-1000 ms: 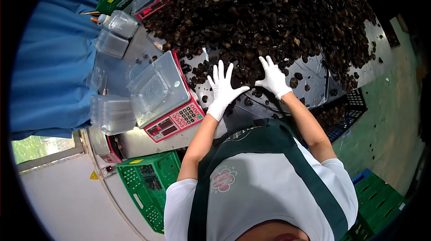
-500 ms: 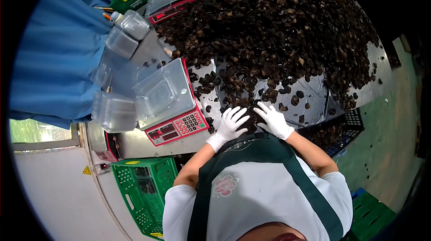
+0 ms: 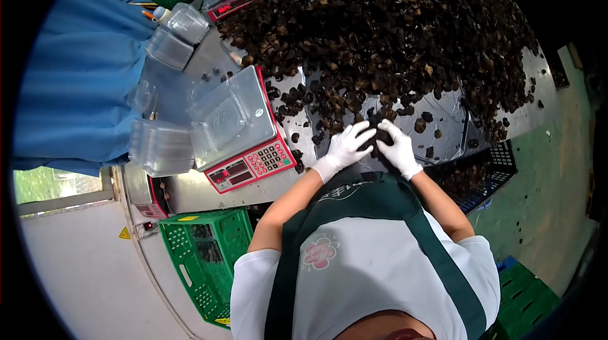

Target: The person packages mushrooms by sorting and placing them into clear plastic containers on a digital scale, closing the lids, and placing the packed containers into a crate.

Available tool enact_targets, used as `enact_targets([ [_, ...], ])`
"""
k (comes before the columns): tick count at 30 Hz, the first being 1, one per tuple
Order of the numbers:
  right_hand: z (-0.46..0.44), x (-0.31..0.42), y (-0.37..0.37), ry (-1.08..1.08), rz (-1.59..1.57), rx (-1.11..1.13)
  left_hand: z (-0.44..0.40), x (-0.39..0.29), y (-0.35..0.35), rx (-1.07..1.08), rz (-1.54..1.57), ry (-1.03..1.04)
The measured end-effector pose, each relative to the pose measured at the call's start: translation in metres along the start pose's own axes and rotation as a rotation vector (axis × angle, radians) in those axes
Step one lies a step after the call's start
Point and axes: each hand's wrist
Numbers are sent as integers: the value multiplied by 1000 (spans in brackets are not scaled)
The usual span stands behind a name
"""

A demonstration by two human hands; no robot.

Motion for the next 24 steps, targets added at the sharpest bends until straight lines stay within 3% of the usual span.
enact_targets([
  [4,-16,8,-11,15,8,-105,-21,4,-4,-76,58,-85],
  [8,-18,21,-29,220,336,49,-11,16,-20,-104,8,-210],
  [11,-17,33,-28,246,403,179,8,20,-27,42,-59,-173],
  [13,-8,37,-16,64,516,243,23,14,-28,212,-53,-188],
  [15,5,37,-10,-168,597,290,38,7,-29,230,8,-131],
  [18,16,24,-14,-363,472,454,62,8,-34,214,8,63],
  [22,13,18,-32,-413,378,552,82,10,-39,195,-65,96],
  [24,16,23,-40,-309,343,414,78,7,-44,164,-148,63],
])
Point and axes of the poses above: each hand's wrist, its own z-axis away from the middle knuckle, its own y-axis out of the palm, x = y × z, and after that the axes turned 8 degrees about y, right-handed
